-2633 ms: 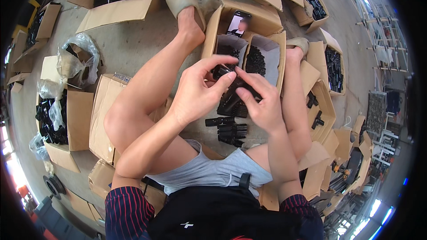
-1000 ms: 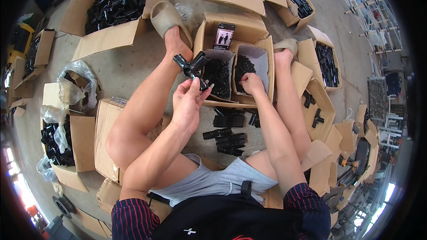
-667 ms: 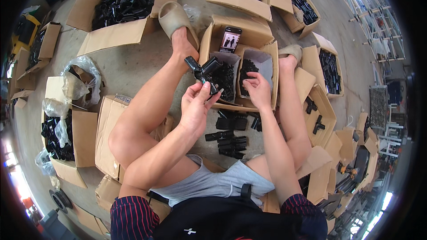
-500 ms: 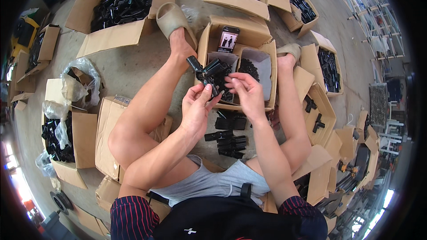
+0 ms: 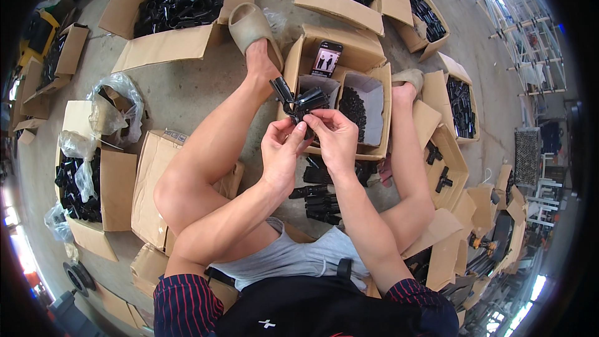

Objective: The person assembles black metal components by hand, joining two parts together and securing them by inserting a small screw into a pre-drilled hole.

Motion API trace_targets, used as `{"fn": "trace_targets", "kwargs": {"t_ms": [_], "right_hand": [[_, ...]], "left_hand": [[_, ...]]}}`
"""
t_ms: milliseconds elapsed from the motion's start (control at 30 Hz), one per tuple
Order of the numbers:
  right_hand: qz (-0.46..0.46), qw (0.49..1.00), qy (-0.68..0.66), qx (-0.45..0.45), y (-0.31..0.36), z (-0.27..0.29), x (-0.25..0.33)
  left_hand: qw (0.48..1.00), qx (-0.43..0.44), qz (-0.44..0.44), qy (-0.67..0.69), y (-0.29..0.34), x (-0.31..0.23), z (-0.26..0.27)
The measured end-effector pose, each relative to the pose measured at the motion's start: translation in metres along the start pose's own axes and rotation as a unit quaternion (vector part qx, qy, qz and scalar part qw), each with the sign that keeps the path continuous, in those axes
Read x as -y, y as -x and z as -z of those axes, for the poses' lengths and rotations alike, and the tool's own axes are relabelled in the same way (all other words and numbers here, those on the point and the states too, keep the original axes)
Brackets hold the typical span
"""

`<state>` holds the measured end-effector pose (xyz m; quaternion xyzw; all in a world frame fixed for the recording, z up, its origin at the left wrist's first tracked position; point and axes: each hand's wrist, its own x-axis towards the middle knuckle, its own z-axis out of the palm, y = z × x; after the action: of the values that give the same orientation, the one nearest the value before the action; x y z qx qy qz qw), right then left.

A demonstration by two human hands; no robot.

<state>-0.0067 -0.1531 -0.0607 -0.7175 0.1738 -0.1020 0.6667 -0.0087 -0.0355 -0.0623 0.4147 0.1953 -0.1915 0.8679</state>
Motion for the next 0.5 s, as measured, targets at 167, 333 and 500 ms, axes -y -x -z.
{"fn": "trace_targets", "kwargs": {"t_ms": [167, 333, 500], "right_hand": [[0.004, 0.999, 0.034, 0.016, 0.002, 0.006, 0.008], [0.021, 0.996, 0.084, -0.006, 0.004, 0.007, 0.014], [0.015, 0.996, 0.083, 0.013, 0.006, 0.007, 0.019]], "left_hand": [[1.000, 0.006, -0.007, -0.009, 0.000, 0.000, -0.001], [1.000, 0.004, -0.009, -0.025, 0.000, -0.001, -0.001], [1.000, 0.013, -0.017, -0.007, 0.002, -0.002, -0.003]]}}
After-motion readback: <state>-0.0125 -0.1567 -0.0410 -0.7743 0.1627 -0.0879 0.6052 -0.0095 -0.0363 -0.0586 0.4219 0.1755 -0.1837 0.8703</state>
